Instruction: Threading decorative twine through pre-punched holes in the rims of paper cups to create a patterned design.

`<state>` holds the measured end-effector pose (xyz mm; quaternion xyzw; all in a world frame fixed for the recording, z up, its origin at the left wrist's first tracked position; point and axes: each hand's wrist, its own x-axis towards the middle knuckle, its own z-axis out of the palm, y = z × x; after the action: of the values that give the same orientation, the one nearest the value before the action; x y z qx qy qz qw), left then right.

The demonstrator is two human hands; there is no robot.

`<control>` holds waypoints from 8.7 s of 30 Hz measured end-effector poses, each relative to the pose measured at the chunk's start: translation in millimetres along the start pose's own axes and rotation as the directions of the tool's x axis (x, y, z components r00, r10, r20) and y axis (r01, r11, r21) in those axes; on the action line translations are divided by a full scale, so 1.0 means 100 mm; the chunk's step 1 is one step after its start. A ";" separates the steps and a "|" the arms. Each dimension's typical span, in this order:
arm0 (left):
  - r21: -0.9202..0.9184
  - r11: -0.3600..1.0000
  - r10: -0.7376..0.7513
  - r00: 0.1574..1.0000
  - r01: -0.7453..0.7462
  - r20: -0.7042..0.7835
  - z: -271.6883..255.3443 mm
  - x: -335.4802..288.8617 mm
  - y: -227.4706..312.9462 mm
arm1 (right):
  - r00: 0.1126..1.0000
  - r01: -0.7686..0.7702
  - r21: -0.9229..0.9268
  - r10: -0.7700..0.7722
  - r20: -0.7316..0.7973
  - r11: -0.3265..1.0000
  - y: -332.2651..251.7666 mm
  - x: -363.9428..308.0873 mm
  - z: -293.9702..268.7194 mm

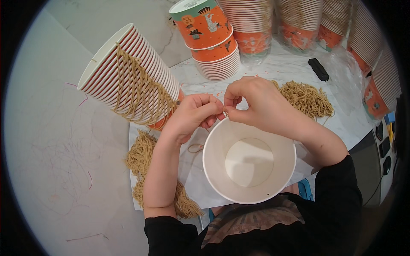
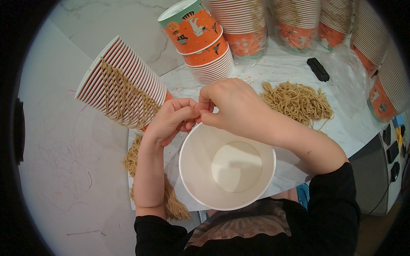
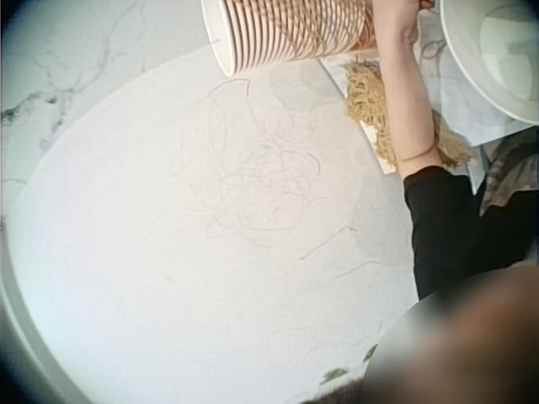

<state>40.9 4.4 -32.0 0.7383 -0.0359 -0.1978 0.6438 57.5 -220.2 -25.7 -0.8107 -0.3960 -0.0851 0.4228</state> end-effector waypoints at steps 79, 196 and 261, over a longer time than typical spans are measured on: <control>-0.020 0.865 0.472 0.827 -0.502 -0.306 0.34 0.10 -0.17 | 0.972 -0.229 0.407 0.185 0.146 0.884 0.35 0.17 -0.07; 0.173 0.969 0.202 0.968 -0.175 -0.152 0.04 -0.06 0.03 | 0.965 -0.184 0.109 0.158 0.209 0.977 0.12 0.10 -0.14; 0.295 0.853 0.493 0.851 -0.431 -0.182 0.17 0.06 -0.08 | 0.961 -0.262 0.445 0.190 0.201 0.856 0.38 0.19 0.04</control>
<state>39.0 -12.4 -43.1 0.7997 -0.1559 0.0650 0.5762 96.8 -218.9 -42.8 -0.7298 -0.3371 0.1244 0.5817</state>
